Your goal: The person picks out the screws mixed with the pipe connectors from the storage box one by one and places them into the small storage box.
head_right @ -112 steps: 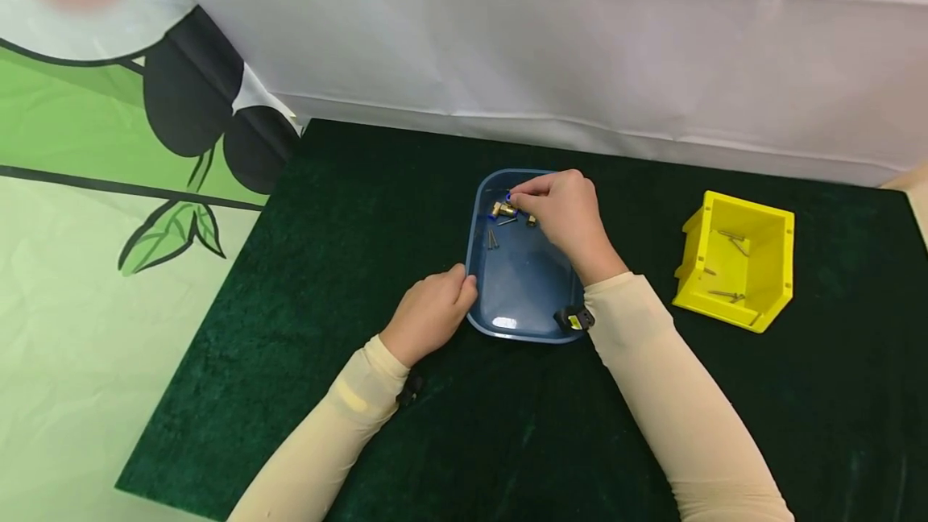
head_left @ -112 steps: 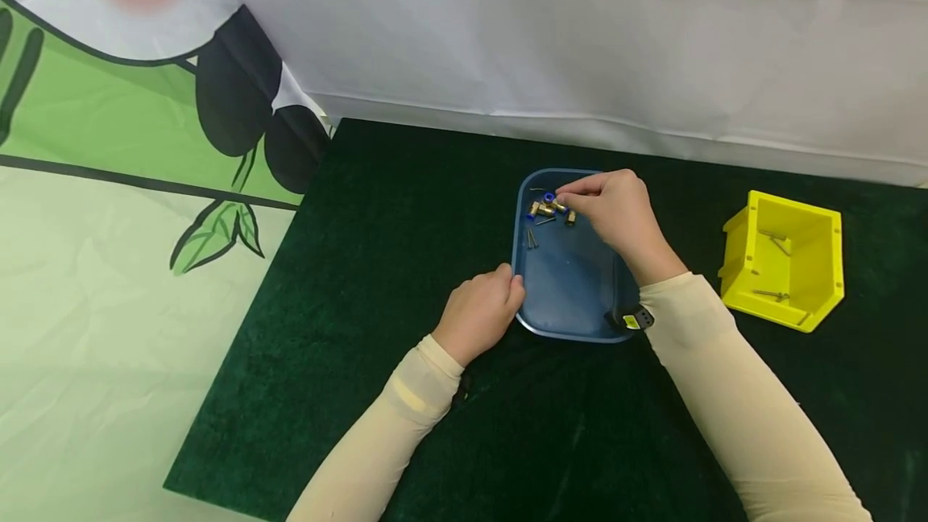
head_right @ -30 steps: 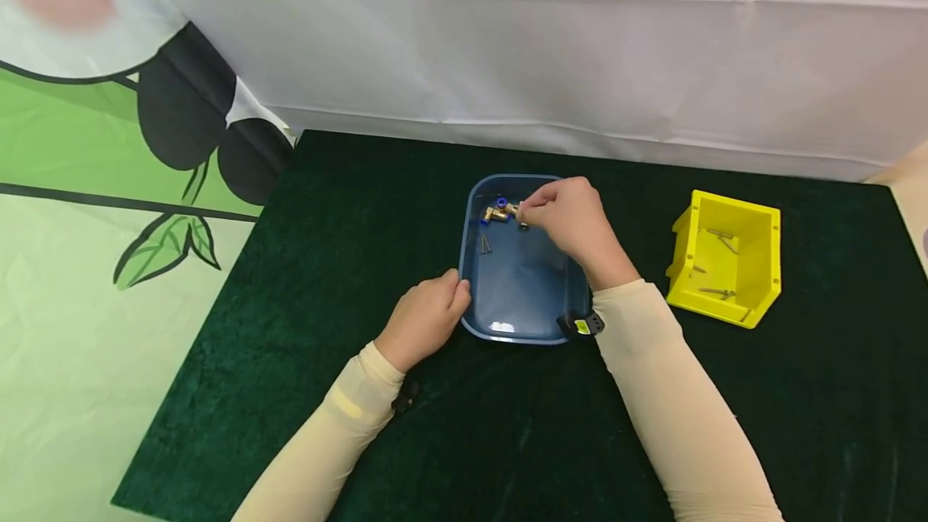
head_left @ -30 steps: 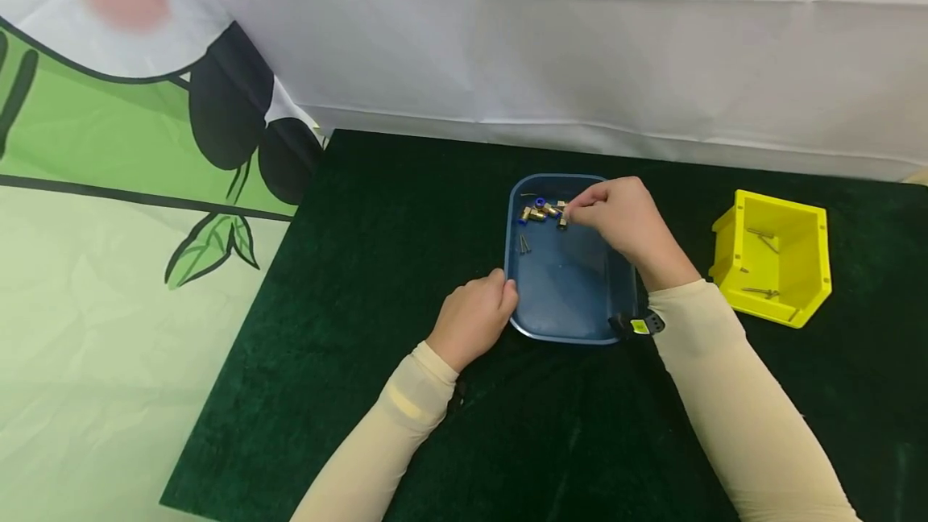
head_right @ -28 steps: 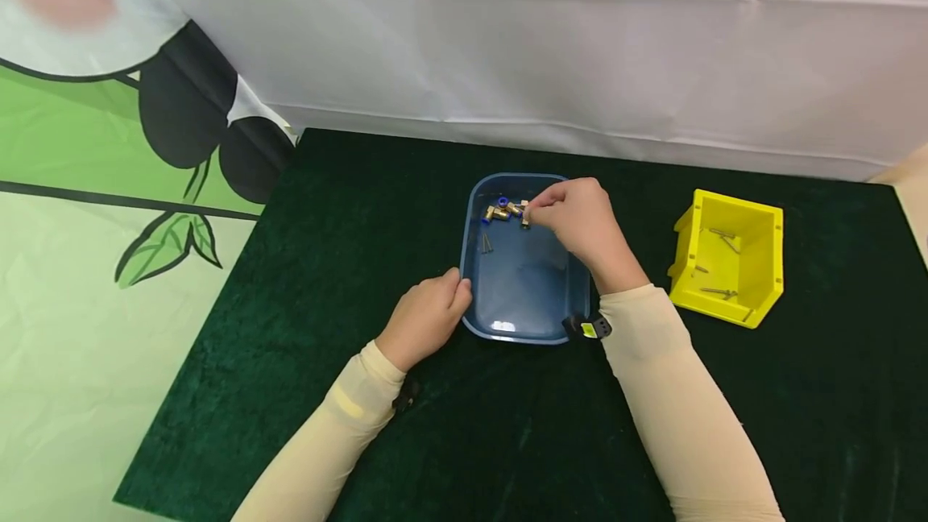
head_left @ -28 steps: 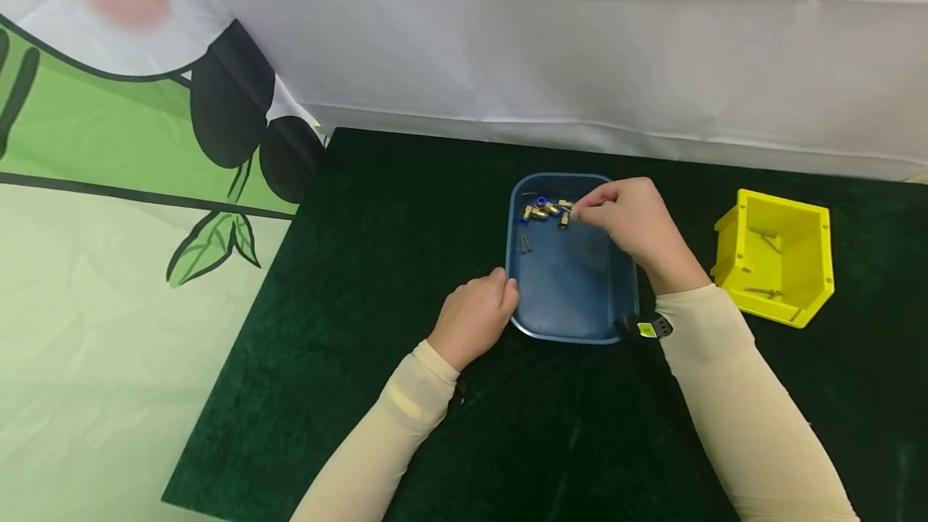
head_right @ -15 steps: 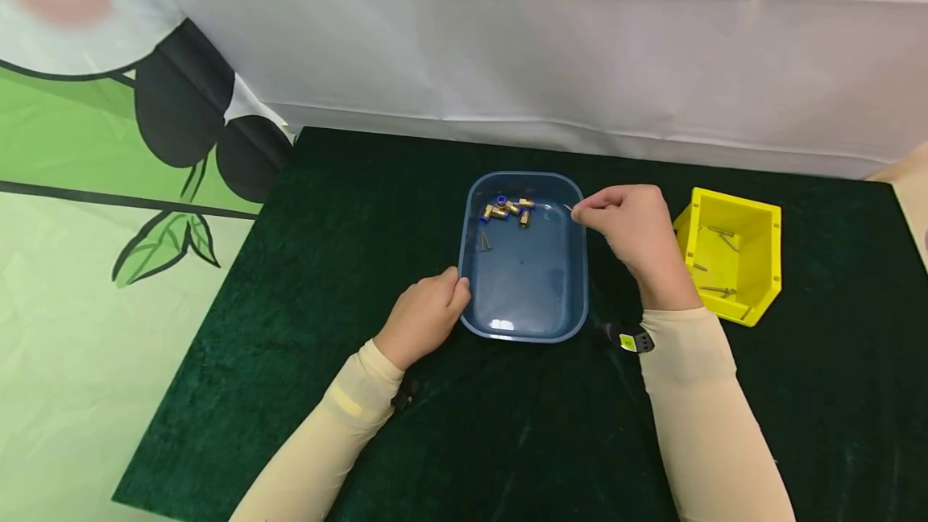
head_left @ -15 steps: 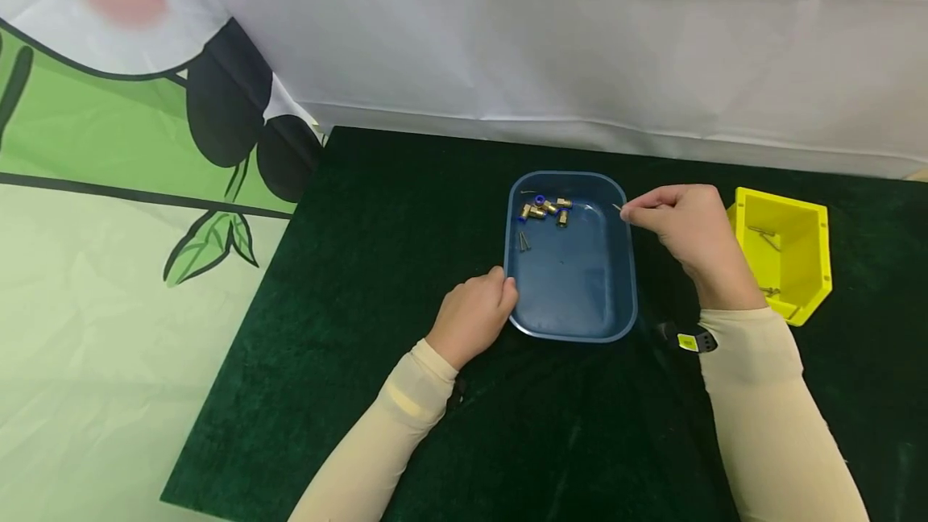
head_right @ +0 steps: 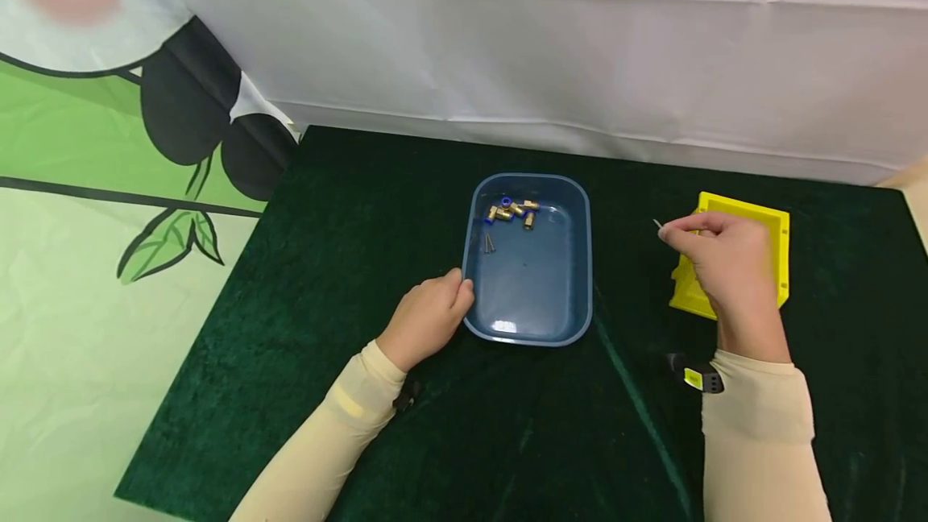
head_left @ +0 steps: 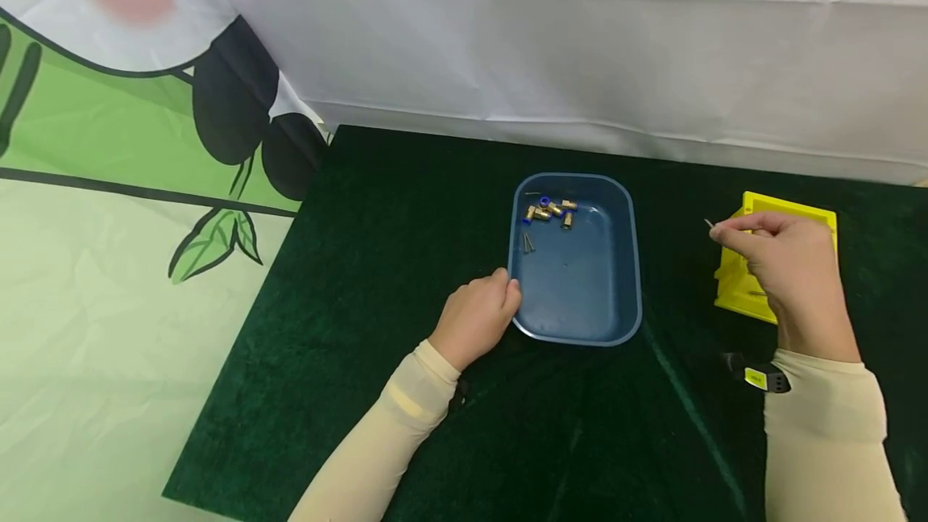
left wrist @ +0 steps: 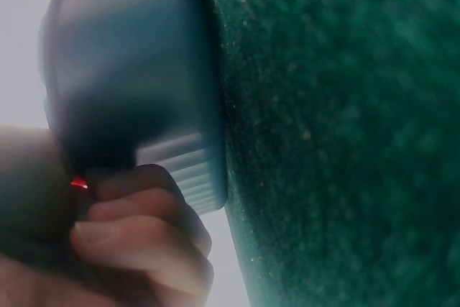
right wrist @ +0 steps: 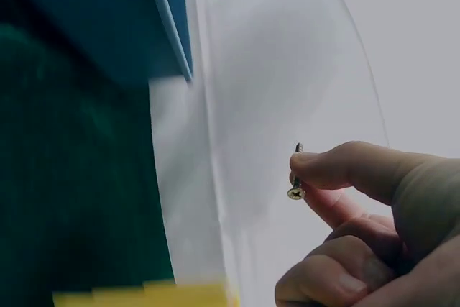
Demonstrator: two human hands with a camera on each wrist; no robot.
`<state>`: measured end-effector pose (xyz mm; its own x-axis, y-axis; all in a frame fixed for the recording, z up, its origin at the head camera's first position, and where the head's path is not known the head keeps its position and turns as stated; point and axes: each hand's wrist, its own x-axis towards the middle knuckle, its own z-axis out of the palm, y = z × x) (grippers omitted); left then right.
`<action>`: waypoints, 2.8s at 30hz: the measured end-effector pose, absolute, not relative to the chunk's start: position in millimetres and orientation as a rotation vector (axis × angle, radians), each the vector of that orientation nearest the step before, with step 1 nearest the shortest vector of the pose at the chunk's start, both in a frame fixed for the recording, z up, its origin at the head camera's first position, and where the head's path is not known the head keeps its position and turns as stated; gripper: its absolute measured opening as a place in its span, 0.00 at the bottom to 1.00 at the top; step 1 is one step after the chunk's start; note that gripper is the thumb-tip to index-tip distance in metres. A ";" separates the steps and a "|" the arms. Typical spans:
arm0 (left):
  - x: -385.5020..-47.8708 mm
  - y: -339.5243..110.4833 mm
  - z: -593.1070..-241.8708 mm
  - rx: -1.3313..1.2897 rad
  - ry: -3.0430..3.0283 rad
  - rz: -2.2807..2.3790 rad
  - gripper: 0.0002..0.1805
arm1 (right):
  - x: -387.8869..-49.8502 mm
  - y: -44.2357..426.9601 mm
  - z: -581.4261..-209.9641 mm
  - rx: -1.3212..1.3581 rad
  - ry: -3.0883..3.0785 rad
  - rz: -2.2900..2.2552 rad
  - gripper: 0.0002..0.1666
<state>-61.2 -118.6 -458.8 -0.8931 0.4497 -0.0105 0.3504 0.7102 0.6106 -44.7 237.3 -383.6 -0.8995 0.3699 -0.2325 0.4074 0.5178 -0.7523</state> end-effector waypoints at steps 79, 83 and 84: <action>-61.6 -117.2 -459.6 0.656 2.736 0.958 0.17 | -111.0 101.4 -376.7 0.089 2.713 -1.472 0.17; -61.4 -116.4 -460.0 0.666 2.737 0.944 0.17 | -111.2 100.2 -379.9 0.096 2.717 -1.452 0.16; -61.4 -116.3 -460.0 0.669 2.735 0.945 0.17 | -111.0 99.9 -381.1 0.099 2.718 -1.447 0.16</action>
